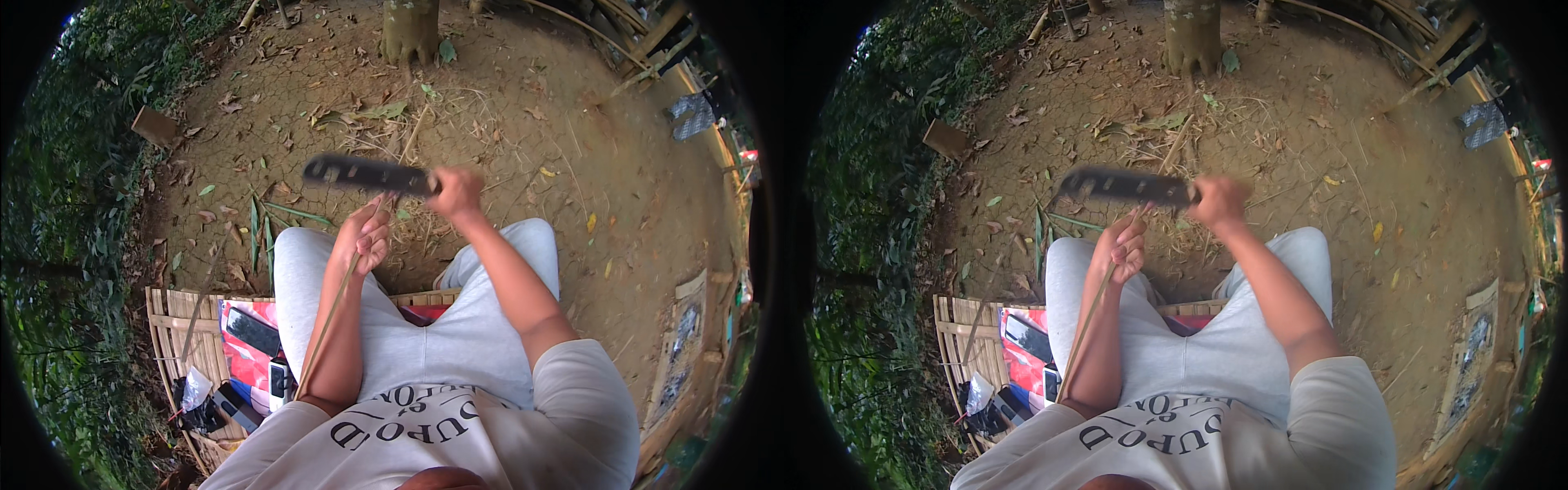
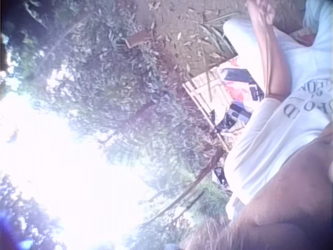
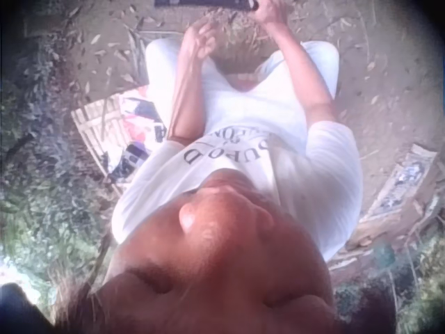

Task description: The person shaves a thin wooden stick using a large blade, repeatedly scraping the surface to remove layers.

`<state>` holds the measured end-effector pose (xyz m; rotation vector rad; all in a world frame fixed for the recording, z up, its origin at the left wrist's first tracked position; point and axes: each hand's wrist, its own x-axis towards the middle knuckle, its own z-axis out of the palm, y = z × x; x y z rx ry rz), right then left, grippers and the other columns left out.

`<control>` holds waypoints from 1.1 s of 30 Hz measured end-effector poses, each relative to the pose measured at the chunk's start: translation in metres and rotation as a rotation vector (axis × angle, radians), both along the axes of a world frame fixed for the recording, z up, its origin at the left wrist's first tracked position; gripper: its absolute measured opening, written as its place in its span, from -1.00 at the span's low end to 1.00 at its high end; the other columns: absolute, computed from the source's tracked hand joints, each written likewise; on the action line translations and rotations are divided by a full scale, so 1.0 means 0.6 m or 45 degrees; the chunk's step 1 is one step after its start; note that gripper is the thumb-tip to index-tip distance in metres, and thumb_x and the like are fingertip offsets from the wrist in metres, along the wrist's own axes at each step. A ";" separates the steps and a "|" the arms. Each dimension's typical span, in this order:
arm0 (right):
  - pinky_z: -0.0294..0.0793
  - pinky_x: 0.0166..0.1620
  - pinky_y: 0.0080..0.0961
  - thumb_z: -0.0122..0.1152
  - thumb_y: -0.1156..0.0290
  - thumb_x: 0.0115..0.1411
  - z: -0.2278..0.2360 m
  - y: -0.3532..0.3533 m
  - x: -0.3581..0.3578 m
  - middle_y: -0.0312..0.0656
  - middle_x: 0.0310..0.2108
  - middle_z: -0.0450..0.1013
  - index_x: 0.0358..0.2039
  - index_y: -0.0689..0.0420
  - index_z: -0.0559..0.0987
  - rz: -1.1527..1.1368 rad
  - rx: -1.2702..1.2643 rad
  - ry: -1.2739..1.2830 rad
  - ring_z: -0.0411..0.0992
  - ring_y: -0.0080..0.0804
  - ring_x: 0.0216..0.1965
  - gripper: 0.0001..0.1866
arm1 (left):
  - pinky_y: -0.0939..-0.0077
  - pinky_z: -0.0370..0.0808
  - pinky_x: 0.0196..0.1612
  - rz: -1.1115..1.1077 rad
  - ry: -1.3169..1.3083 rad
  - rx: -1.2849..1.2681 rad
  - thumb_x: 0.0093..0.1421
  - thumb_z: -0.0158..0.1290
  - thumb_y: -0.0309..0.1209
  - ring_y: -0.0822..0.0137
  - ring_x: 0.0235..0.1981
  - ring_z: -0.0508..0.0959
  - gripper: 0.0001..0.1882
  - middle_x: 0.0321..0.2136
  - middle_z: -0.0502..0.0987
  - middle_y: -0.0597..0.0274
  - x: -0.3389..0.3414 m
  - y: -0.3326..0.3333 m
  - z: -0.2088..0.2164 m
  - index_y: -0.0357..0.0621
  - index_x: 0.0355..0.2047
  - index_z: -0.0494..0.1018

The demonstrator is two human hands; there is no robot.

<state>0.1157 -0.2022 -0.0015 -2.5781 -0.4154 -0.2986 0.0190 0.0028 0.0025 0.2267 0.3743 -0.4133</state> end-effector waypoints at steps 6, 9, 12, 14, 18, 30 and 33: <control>0.52 -0.33 -0.09 0.29 0.32 -0.14 -0.030 -0.012 0.036 -0.02 -0.55 0.55 -0.51 0.06 0.60 -0.109 -0.095 0.159 0.56 0.04 -0.44 -0.85 | 0.76 0.01 -0.83 -0.012 -0.072 -0.151 0.48 -0.39 -0.41 0.67 -0.85 0.10 -0.62 -0.69 0.16 0.48 0.009 0.006 -0.019 -0.27 0.22 0.17; 0.52 -0.32 -0.09 0.28 0.31 -0.13 -0.033 -0.015 0.019 -0.01 -0.54 0.55 -0.50 0.07 0.60 0.122 -0.079 -0.044 0.56 0.04 -0.43 -0.84 | 0.72 0.00 -0.85 -0.031 -0.043 -0.086 0.46 -0.37 -0.45 0.64 -0.86 0.10 -0.70 -0.72 0.17 0.45 0.006 -0.003 -0.004 -0.18 0.11 0.25; 0.52 -0.32 -0.10 0.26 0.32 -0.11 -0.064 -0.056 0.070 0.01 -0.54 0.55 -0.49 0.07 0.60 -0.164 -0.059 0.147 0.56 0.03 -0.42 -0.85 | 0.72 -0.01 -0.85 -0.068 -0.016 -0.174 0.46 -0.37 -0.45 0.63 -0.86 0.09 -0.69 -0.71 0.16 0.45 -0.002 -0.010 0.019 -0.14 0.13 0.24; 0.52 -0.32 -0.10 0.26 0.30 -0.08 -0.056 -0.039 0.071 0.00 -0.53 0.56 -0.48 0.08 0.61 -0.246 -0.097 0.255 0.57 0.00 -0.42 -0.84 | 0.73 0.00 -0.84 -0.035 0.058 -0.190 0.46 -0.37 -0.45 0.63 -0.86 0.08 -0.66 -0.71 0.16 0.45 0.011 -0.006 -0.008 -0.12 0.18 0.23; 0.50 -0.32 -0.08 0.27 0.24 -0.05 -0.035 -0.031 0.040 -0.06 -0.54 0.55 -0.47 0.04 0.61 -0.045 -0.187 0.052 0.57 0.02 -0.42 -0.83 | 0.74 -0.01 -0.84 -0.027 0.043 -0.118 0.45 -0.37 -0.45 0.63 -0.85 0.08 -0.60 -0.70 0.16 0.45 0.001 -0.006 -0.011 -0.09 0.26 0.18; 0.53 -0.22 -0.10 0.29 0.19 -0.05 -0.068 -0.075 0.072 0.05 -0.44 0.58 -0.47 0.13 0.66 -0.539 0.048 0.471 0.57 0.07 -0.30 -0.74 | 0.77 0.02 -0.84 0.007 -0.013 -0.170 0.43 -0.41 -0.52 0.67 -0.84 0.10 -0.52 -0.68 0.18 0.46 -0.025 0.005 0.012 -0.08 0.35 0.09; 0.52 -0.25 -0.13 0.32 0.13 -0.01 -0.042 -0.049 0.032 -0.01 -0.56 0.55 -0.58 0.15 0.61 -0.388 0.239 0.529 0.57 0.04 -0.38 -0.69 | 0.77 0.03 -0.84 -0.037 -0.039 -0.377 0.45 -0.41 -0.50 0.66 -0.84 0.11 -0.55 -0.67 0.19 0.46 -0.009 0.011 -0.004 -0.16 0.32 0.10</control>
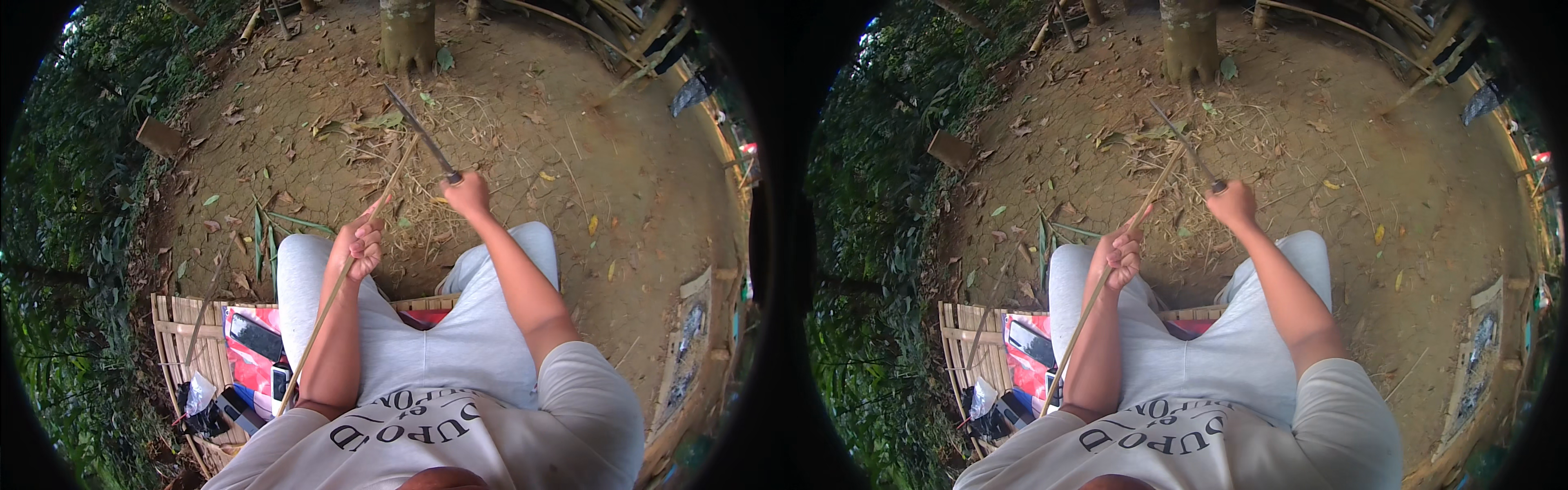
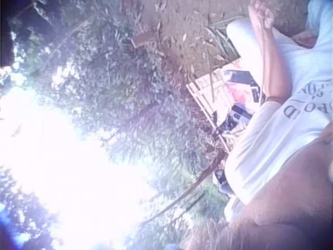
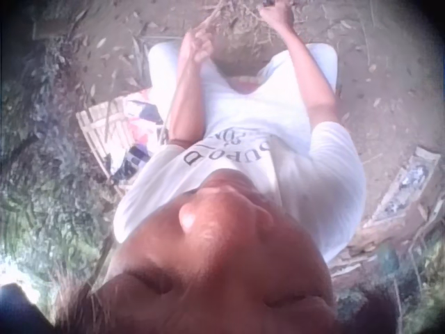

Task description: The person shaves a thin wooden stick using a large blade, repeatedly scraping the surface to remove layers.

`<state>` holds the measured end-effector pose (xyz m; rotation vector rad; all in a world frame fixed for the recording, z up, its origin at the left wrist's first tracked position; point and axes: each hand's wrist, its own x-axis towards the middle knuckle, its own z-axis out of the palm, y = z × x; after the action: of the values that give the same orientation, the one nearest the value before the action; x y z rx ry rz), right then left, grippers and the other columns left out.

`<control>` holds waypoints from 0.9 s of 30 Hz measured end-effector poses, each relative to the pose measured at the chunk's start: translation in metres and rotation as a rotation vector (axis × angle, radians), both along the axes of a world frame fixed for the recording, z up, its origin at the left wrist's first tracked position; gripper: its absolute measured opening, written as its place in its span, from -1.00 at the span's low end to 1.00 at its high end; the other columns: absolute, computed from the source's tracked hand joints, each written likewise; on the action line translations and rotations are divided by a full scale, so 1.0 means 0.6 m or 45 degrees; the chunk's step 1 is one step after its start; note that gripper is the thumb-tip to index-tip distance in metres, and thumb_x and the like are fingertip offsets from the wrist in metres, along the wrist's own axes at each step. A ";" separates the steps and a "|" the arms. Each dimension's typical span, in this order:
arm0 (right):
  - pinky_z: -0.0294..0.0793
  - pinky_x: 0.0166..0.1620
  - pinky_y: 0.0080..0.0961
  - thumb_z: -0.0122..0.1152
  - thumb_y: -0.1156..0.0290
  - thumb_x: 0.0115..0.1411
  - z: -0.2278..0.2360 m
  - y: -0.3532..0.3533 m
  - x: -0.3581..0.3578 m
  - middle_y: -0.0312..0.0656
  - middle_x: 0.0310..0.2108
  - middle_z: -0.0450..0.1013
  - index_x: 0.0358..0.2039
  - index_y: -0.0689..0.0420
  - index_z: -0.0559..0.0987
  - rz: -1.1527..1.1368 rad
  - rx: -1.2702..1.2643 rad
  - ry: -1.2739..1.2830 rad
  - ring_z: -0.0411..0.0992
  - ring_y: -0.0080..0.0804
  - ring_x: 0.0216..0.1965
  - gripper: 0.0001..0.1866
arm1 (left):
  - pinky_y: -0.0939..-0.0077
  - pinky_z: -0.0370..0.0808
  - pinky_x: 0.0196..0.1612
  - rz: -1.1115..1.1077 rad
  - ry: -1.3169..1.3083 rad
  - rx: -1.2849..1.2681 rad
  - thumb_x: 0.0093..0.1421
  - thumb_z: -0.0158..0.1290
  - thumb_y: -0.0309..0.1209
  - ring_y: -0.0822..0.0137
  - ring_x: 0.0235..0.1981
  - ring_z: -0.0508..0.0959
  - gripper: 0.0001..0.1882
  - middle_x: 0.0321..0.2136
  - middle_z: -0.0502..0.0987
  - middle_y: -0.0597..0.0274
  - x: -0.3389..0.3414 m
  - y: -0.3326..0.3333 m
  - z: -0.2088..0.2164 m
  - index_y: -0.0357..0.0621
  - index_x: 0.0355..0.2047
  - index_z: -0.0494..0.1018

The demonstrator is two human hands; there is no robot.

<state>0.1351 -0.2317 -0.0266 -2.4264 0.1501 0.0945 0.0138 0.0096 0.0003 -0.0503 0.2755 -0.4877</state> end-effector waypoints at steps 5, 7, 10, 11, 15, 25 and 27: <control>0.45 -0.50 -0.45 0.37 0.27 0.11 0.023 0.056 -0.055 -0.17 -0.48 0.55 -0.35 0.20 0.60 -0.147 1.176 0.482 0.46 -0.51 -0.54 -0.75 | 0.80 0.09 -0.83 -0.100 0.087 0.088 0.48 -0.40 -0.42 0.70 -0.82 0.13 -0.68 -0.65 0.24 0.46 0.005 -0.017 -0.013 -0.30 0.11 0.23; 0.37 -0.55 -0.60 0.36 0.37 0.11 0.055 0.076 -0.066 -0.12 -0.46 0.56 -0.32 0.25 0.58 -0.226 1.453 0.529 0.39 -0.57 -0.61 -0.78 | 0.82 0.10 -0.83 -0.191 0.068 0.216 0.48 -0.39 -0.41 0.71 -0.82 0.13 -0.71 -0.65 0.25 0.46 0.001 -0.026 -0.014 -0.28 0.04 0.26; 0.38 -0.55 -0.58 0.34 0.44 0.11 0.014 0.067 -0.048 -0.06 -0.41 0.57 -0.31 0.28 0.58 -0.195 1.675 0.676 0.37 -0.54 -0.64 -0.80 | 0.84 0.08 -0.84 -0.223 0.070 0.295 0.48 -0.36 -0.40 0.71 -0.81 0.15 -0.74 -0.64 0.26 0.47 -0.001 -0.045 -0.003 -0.26 0.00 0.26; 0.39 -0.54 -0.54 0.27 0.49 0.13 0.010 0.062 -0.042 -0.05 -0.41 0.56 -0.31 0.28 0.56 -0.227 1.694 0.752 0.33 -0.52 -0.65 -0.85 | 0.85 0.11 -0.83 -0.225 0.046 0.338 0.47 -0.32 -0.39 0.71 -0.80 0.17 -0.75 -0.63 0.27 0.47 -0.002 -0.048 -0.003 -0.27 0.01 0.26; 0.41 -0.49 -0.51 0.18 0.51 0.14 0.008 0.045 -0.035 -0.02 -0.42 0.55 -0.32 0.23 0.48 -0.382 1.732 0.787 0.33 -0.50 -0.60 -0.88 | 0.87 0.19 -0.82 -0.306 0.116 0.361 0.46 -0.26 -0.36 0.68 -0.79 0.22 -0.74 -0.62 0.28 0.42 -0.002 -0.045 0.011 -0.31 -0.07 0.30; 0.40 -0.51 -0.45 0.17 0.53 0.13 -0.016 -0.067 0.034 -0.02 -0.44 0.53 -0.33 0.21 0.43 -0.659 1.758 0.463 0.34 -0.46 -0.61 -0.88 | 0.66 0.39 -0.80 -0.409 -0.274 0.013 0.46 -0.35 -0.32 0.44 -0.73 0.40 -0.65 -0.54 0.32 0.17 -0.036 -0.013 0.050 -0.44 -0.07 0.25; 0.39 -0.53 -0.46 0.18 0.53 0.14 -0.021 -0.077 0.040 -0.02 -0.46 0.54 -0.35 0.23 0.45 -0.663 1.638 0.391 0.35 -0.45 -0.63 -0.90 | 0.73 0.37 -0.81 -0.434 -0.190 0.266 0.45 -0.29 -0.34 0.54 -0.75 0.35 -0.66 -0.59 0.28 0.29 -0.035 -0.014 0.070 -0.42 -0.02 0.28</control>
<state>0.1588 -0.2782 -0.0391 -1.0344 0.6284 0.2359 -0.0070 0.0011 0.0422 0.2392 0.1870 -0.7946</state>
